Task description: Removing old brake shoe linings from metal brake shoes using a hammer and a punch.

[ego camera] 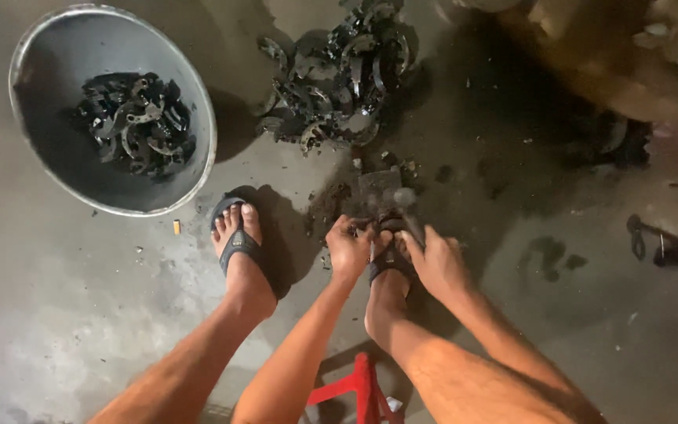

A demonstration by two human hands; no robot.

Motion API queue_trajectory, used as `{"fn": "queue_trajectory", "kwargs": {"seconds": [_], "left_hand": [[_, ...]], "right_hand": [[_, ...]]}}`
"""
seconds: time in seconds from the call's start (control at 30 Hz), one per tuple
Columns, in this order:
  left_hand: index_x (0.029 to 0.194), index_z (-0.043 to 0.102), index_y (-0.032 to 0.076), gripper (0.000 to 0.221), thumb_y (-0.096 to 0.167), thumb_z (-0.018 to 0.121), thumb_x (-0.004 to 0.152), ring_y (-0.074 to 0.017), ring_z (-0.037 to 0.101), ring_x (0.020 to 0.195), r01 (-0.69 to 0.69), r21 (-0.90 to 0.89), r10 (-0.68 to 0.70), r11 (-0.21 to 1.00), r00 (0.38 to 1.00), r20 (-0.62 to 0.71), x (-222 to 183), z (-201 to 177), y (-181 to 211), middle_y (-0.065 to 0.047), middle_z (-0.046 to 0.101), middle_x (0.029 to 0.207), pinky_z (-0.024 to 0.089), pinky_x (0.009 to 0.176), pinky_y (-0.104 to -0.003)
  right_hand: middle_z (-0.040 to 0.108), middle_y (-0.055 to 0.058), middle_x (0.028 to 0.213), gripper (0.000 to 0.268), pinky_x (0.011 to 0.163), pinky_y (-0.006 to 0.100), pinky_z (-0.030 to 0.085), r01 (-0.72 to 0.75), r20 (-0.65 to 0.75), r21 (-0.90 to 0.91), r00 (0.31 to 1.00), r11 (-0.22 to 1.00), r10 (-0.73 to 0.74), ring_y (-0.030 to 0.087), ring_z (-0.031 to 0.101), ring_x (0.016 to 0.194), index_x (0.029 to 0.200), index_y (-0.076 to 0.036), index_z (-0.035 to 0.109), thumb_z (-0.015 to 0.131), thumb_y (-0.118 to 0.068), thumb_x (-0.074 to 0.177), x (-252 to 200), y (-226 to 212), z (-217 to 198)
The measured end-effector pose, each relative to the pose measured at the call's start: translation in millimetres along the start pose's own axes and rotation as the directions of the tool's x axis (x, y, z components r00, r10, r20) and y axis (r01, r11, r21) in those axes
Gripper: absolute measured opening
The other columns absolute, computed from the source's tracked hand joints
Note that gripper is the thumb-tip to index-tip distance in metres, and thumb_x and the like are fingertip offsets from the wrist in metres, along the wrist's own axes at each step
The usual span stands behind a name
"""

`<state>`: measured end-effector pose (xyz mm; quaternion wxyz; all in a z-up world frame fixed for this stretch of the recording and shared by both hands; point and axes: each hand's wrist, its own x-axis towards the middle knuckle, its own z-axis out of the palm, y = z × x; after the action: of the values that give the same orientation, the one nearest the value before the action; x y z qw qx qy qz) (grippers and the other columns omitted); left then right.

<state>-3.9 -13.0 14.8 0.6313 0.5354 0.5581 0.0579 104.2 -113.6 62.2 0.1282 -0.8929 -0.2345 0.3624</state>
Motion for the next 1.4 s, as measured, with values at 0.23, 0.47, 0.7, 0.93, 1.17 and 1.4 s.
{"fn": "queue_trajectory", "kwargs": {"seconds": [0.23,0.47,0.7,0.93,1.17,1.4], "left_hand": [[0.073,0.054,-0.004,0.011,0.005,0.058,0.079,-0.0208,0.050,0.064,-0.116,0.046,0.117,0.992,0.993,-0.024,7,1,-17,-0.016,0.047,0.072,0.023,0.058,-0.032],[0.101,0.054,-0.007,0.025,0.010,0.059,0.083,-0.0478,0.037,0.115,-0.044,0.185,0.039,0.982,0.999,0.031,2,-4,0,-0.029,0.040,0.121,0.049,0.081,-0.056],[0.111,0.056,0.012,0.065,0.036,0.080,0.056,-0.0370,0.063,0.079,-0.520,0.689,0.234,0.505,0.851,0.471,50,6,-18,-0.019,0.051,0.116,0.054,0.066,-0.048],[0.061,0.064,0.020,0.024,0.038,0.076,0.053,-0.0228,0.062,0.049,-0.763,0.647,0.364,-0.018,0.598,0.714,105,50,-32,0.002,0.059,0.057,0.049,0.042,-0.036],[0.081,0.063,0.017,0.019,0.030,0.062,0.067,-0.0261,0.065,0.063,-0.719,0.689,0.231,0.096,0.689,0.687,76,2,42,-0.004,0.064,0.078,0.052,0.054,-0.039],[0.099,0.045,0.006,0.049,0.046,0.059,0.074,-0.0424,0.060,0.066,-0.341,0.695,0.269,0.632,0.939,0.216,28,-11,26,-0.015,0.049,0.097,0.051,0.059,-0.051]], "right_hand": [[0.065,0.008,0.058,0.034,0.052,0.035,0.048,-0.170,0.159,0.077,0.975,0.982,0.156,0.026,0.064,0.058,0.068,-0.004,0.059,0.052,-0.032,0.085,4,13,1],[0.054,0.013,0.044,0.037,0.034,0.034,0.041,-0.225,0.104,0.163,0.972,0.961,0.210,0.026,0.054,0.038,0.066,-0.002,0.056,0.051,-0.033,0.085,13,35,10],[0.058,0.032,0.094,0.058,0.060,0.047,0.050,-0.401,0.105,0.007,0.911,0.916,0.399,0.040,0.061,0.083,0.112,0.016,0.047,0.041,-0.038,0.091,2,32,-29],[0.060,0.024,0.073,0.048,0.035,0.037,0.046,-0.441,0.170,0.049,0.888,0.896,0.428,0.030,0.060,0.047,0.106,0.016,0.049,0.048,-0.028,0.087,11,53,-32],[0.057,0.022,0.061,0.040,0.032,0.033,0.042,-0.422,0.177,0.067,0.897,0.904,0.405,0.028,0.058,0.042,0.101,0.016,0.051,0.045,-0.021,0.087,9,51,-32],[0.060,0.029,0.067,0.041,0.031,0.039,0.044,-0.406,0.141,0.016,0.906,0.914,0.400,0.034,0.061,0.050,0.093,0.016,0.055,0.049,-0.024,0.086,14,57,-25]]}}
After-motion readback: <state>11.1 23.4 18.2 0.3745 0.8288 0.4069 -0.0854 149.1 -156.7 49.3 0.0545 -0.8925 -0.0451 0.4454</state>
